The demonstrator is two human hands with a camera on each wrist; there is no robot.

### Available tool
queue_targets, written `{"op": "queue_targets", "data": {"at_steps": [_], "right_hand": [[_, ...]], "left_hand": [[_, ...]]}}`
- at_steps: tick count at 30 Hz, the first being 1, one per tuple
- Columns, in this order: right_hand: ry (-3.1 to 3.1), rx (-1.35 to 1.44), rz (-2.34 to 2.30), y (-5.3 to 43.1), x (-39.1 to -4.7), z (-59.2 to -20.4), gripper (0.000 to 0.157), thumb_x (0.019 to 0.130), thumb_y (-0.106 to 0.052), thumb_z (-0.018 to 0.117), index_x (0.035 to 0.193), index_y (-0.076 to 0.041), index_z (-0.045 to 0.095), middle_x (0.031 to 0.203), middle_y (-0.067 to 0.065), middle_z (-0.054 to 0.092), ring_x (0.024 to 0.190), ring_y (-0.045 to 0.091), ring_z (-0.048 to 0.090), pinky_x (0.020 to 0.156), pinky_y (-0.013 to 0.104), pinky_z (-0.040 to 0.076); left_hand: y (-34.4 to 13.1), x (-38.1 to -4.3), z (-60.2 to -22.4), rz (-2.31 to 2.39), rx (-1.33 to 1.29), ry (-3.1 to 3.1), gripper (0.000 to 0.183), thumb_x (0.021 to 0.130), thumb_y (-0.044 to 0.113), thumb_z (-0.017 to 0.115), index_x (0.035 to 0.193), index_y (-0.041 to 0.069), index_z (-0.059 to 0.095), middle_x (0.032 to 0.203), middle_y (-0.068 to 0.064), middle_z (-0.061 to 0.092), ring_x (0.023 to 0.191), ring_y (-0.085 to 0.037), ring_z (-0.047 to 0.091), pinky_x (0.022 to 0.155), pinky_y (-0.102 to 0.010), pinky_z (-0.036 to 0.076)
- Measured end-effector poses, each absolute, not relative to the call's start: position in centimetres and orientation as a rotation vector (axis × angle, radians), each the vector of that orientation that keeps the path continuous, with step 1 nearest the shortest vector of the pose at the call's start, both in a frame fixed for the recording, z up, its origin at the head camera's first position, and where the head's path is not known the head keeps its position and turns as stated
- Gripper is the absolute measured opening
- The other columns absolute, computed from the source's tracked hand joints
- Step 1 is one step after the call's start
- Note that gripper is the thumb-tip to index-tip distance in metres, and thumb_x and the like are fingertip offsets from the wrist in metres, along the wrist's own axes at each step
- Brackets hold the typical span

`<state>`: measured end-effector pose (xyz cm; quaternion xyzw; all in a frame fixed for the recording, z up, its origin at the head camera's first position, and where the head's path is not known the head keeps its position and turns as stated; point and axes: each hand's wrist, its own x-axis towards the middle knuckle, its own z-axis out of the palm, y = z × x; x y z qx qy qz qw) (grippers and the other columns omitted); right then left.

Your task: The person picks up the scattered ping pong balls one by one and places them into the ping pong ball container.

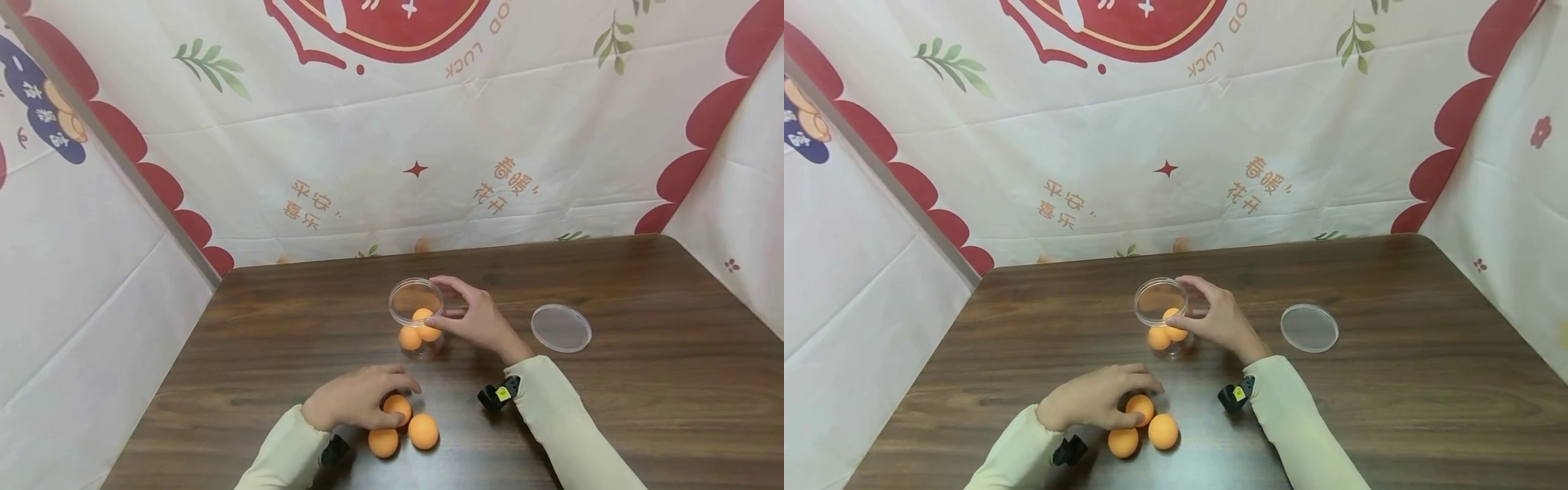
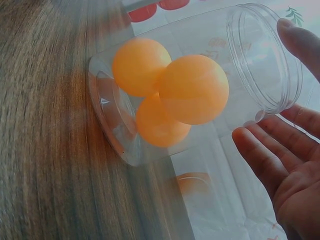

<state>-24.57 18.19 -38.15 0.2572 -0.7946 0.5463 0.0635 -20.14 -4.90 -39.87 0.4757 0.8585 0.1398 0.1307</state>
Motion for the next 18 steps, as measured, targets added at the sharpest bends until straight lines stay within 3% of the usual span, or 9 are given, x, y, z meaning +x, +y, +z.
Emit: {"op": "queue_targets", "data": {"at_steps": [10,18], "right_hand": [[-2.395,0.777,1.654,18.36,-24.65,-38.27,0.059,0.072,-0.013,0.075,0.123,-0.001,0.048,0.124,0.017,0.051,0.111,0.034,0.051,0.075,0.032,0.051],[-2.394,0.777,1.667,18.37,-24.66,-38.16,0.059,0.072,-0.012,0.075,0.123,0.000,0.048,0.122,0.019,0.052,0.111,0.033,0.051,0.076,0.036,0.051]], "left_hand": [[-4.41,-20.22,-39.88,0.365,1.356,2.484,0.031,0.079,0.026,0.065,0.108,0.018,0.061,0.101,0.006,0.058,0.085,-0.001,0.053,0.073,-0.015,0.043],[-4.27,-20.41,-39.99,0.373,1.353,2.478,0.020,0.076,0.022,0.068,0.095,0.020,0.064,0.096,0.009,0.056,0.082,-0.001,0.051,0.072,-0.015,0.041]]}}
